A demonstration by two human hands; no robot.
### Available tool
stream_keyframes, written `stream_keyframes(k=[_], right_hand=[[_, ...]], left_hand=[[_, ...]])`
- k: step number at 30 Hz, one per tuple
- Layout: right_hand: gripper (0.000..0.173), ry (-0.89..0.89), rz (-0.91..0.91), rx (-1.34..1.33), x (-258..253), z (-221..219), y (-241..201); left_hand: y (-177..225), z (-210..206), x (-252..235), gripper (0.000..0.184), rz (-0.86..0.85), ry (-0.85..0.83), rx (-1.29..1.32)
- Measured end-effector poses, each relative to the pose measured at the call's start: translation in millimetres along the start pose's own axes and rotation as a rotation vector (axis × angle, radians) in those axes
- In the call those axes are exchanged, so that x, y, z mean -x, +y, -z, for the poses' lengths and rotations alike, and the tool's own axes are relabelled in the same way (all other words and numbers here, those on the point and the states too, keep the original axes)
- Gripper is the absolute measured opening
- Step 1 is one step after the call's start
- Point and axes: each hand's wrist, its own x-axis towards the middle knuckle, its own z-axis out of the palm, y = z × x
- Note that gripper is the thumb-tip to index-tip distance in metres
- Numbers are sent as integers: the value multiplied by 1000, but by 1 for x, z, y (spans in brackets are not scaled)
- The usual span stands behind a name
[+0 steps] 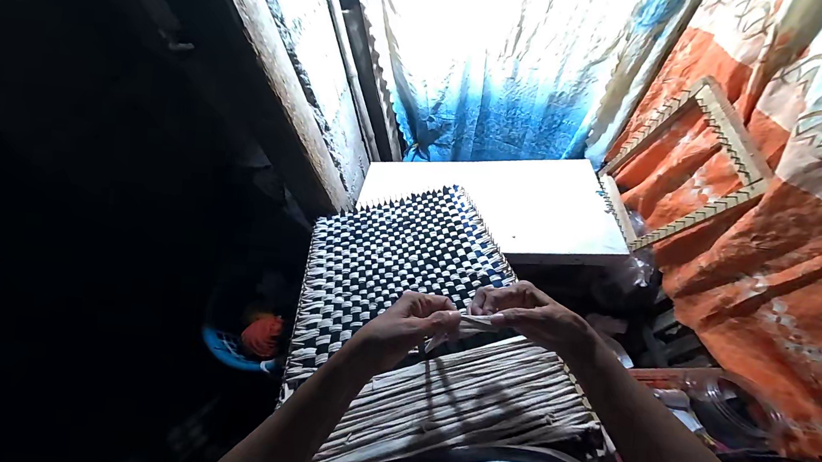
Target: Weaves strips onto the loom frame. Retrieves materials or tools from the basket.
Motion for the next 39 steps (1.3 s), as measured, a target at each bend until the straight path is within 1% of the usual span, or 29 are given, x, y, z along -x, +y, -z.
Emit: stream_keyframes(k=[2,4,5,7,9,10,13,15,17,19,20,22,25,27,30,32,34,36,37,39], right_hand=[[14,-35,9,-54,-5,-12,-11],[4,-30,-47,10,-9,-17,-19],[5,6,-73,72,-11,-16,-19],[10,136,-89,226,-14,-9,-10],[10,252,-90,267,-16,-3,4],[9,279,-92,265,-17,-3,8],[8,263,-51,348,-18,-4,10],[12,319,-30,490,-19,-8,3],[13,431,-70,571,-19,-15,-3],[14,454,-130,462,-16,-24,-6],[16,428,-149,368,-14,-30,-8],[15,396,-157,220,-11,-39,-10],[20,351,-115,80,-6,-43,-14],[19,357,-91,36,-5,-43,-14],[14,476,-69,47,-7,-49,-12],[12,640,-67,94,-10,-58,-14],[13,800,-53,155,-15,-66,-16],[12,887,-7,208,-22,-70,-16],[11,898,8,223,-26,-71,-17],[10,859,33,250,-35,-71,-20]], left_hand=[[2,-3,-2,17,-23,-46,-51],[6,-5,-2,16,-55,-40,-156],[8,-5,-1,17,-55,-3,-192],[12,-4,0,20,-38,84,-213],[9,0,0,20,-13,100,-217],[7,1,0,20,3,96,-218],[12,-4,0,20,61,132,-215],[20,-8,-2,22,65,216,-136],[29,-10,-5,21,52,309,51],[32,-11,-7,20,54,333,184],[30,-13,-7,20,53,311,187],[28,-20,-8,18,52,295,97],[22,-21,-8,14,31,319,-92],[22,-20,-9,13,26,324,-190],[27,-23,-7,18,10,287,-380],[27,-24,-6,21,-53,259,-512],[19,-26,-7,25,-142,268,-637],[8,-29,-8,31,-205,326,-679],[4,-30,-8,33,-234,366,-697],[1,-29,-9,31,-325,497,-784]])
